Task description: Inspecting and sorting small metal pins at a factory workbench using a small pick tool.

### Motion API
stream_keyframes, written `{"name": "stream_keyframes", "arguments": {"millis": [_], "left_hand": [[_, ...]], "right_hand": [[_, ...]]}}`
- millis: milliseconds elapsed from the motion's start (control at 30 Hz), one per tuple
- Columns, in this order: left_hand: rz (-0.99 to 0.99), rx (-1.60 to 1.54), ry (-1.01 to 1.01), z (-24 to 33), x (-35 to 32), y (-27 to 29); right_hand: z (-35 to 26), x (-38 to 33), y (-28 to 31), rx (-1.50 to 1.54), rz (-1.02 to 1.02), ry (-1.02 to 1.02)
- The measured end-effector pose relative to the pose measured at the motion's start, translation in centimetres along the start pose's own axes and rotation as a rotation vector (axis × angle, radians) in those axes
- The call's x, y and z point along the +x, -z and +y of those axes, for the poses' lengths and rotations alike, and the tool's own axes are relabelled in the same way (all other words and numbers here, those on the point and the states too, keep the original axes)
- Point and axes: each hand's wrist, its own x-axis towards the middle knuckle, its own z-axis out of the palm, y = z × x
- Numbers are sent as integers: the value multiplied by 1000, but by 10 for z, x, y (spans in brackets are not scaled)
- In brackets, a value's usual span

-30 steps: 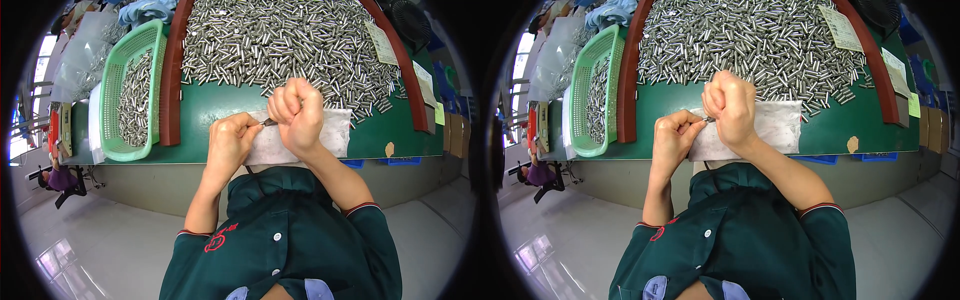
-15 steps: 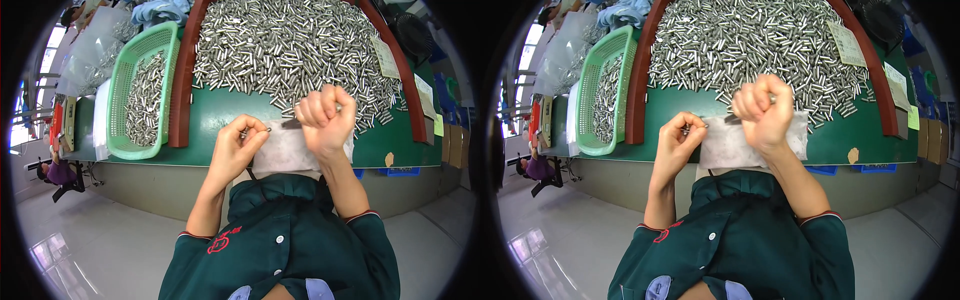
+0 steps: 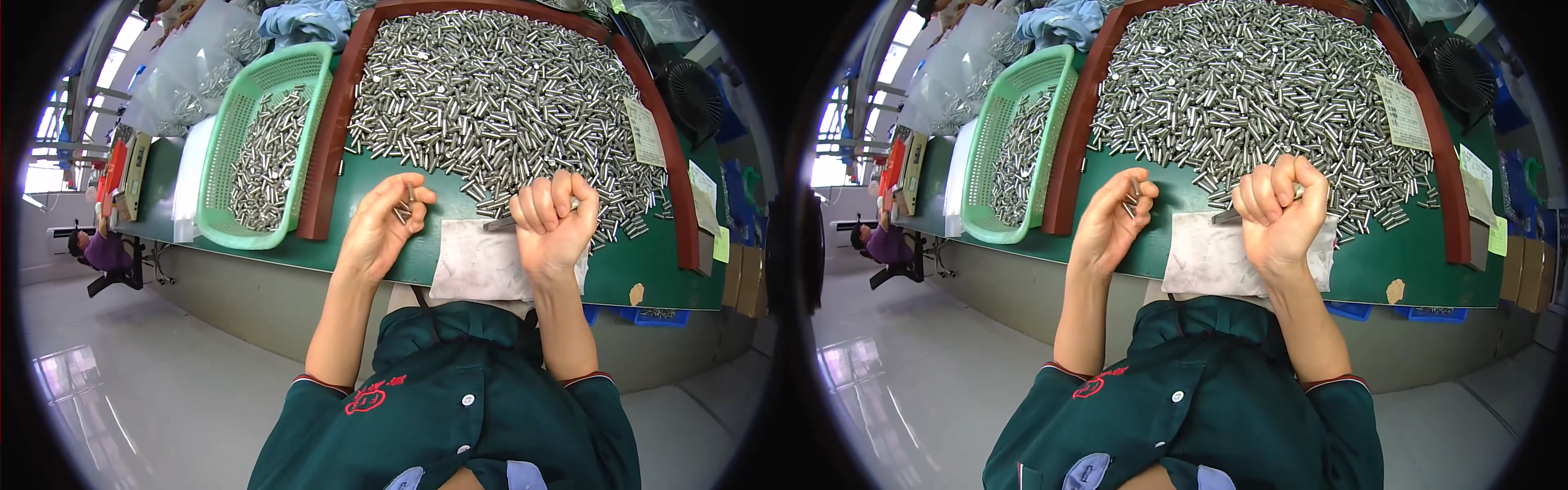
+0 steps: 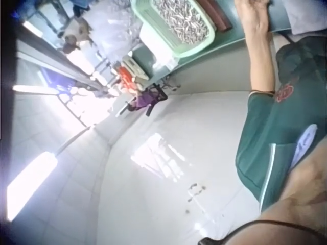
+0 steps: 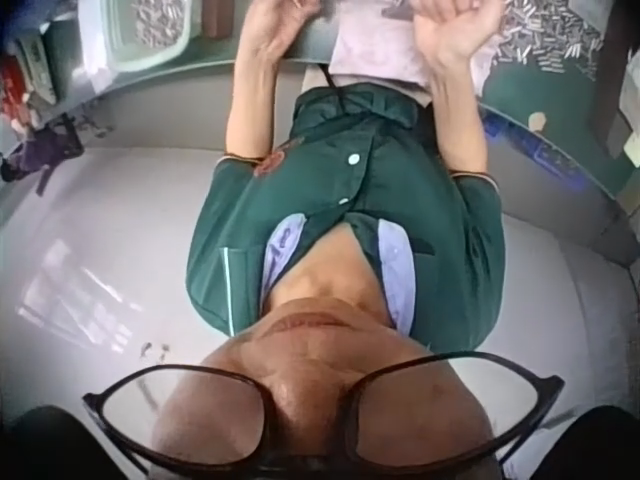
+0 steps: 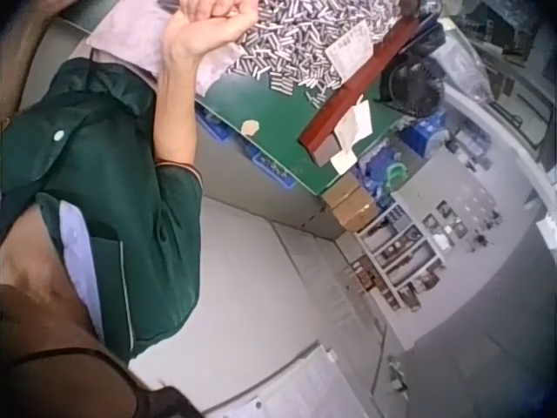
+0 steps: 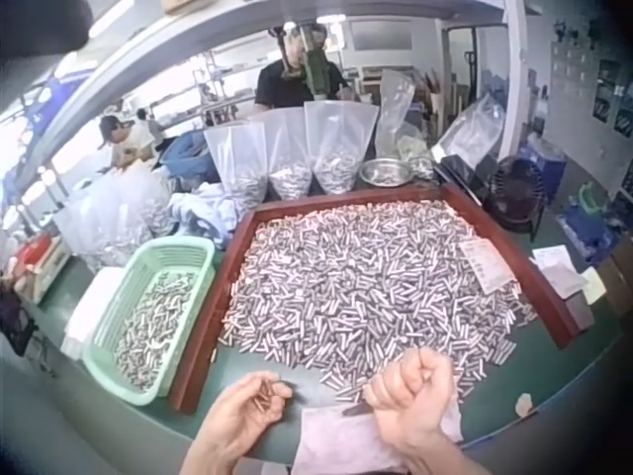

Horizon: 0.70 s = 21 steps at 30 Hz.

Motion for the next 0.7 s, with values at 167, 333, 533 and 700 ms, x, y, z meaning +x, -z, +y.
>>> {"name": "stream_keyframes", "arguments": {"millis": [167,333,533,700], "left_hand": [[-2,363,-130,9,7,3],[-31,1220,-476,-7,13,-24],[-23,1425,-667,-17,24,-32],[11,1484,-605,-12,21,-25]], "right_hand": [[-1,0,-2,-17,10,43],[-1,0,-1,-17,34,53],[-1,-2,0,-31,46,76],[-1,-2,1,-27,38,78]]}}
